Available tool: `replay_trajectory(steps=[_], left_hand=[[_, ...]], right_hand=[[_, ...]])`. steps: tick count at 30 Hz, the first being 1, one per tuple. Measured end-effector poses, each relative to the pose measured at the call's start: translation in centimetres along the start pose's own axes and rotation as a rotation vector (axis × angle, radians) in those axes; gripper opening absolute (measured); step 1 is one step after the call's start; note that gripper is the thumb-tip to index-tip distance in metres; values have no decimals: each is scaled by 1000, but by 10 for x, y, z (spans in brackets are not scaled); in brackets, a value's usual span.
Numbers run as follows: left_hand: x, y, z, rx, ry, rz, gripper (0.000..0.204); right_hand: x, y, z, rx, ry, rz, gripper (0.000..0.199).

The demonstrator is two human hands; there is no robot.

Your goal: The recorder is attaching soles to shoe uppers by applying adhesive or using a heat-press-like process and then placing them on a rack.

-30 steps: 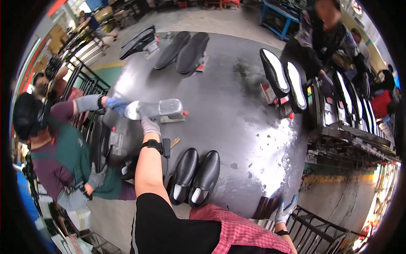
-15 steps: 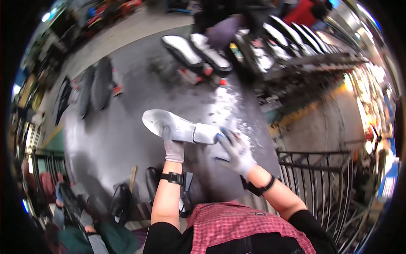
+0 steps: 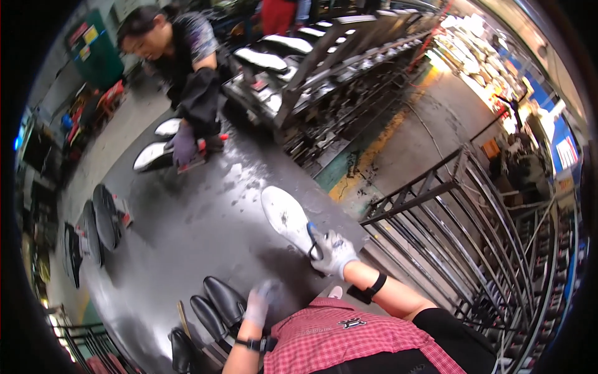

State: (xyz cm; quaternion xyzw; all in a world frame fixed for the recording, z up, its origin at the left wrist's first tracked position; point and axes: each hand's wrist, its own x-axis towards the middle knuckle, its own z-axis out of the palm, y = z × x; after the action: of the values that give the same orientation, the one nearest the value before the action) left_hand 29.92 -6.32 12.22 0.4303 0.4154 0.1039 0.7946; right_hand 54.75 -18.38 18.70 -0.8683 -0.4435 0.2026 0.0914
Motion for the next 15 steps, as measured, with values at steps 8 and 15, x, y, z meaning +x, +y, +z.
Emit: replay_trajectory(steps=[8, 15], left_hand=[[4, -107, -104, 377, 287, -236, 29], [5, -68, -57, 692, 267, 209, 33]], right_hand=[[-102, 99, 104, 502, 275, -232, 103], [-78, 101, 128, 766, -229, 343, 79]])
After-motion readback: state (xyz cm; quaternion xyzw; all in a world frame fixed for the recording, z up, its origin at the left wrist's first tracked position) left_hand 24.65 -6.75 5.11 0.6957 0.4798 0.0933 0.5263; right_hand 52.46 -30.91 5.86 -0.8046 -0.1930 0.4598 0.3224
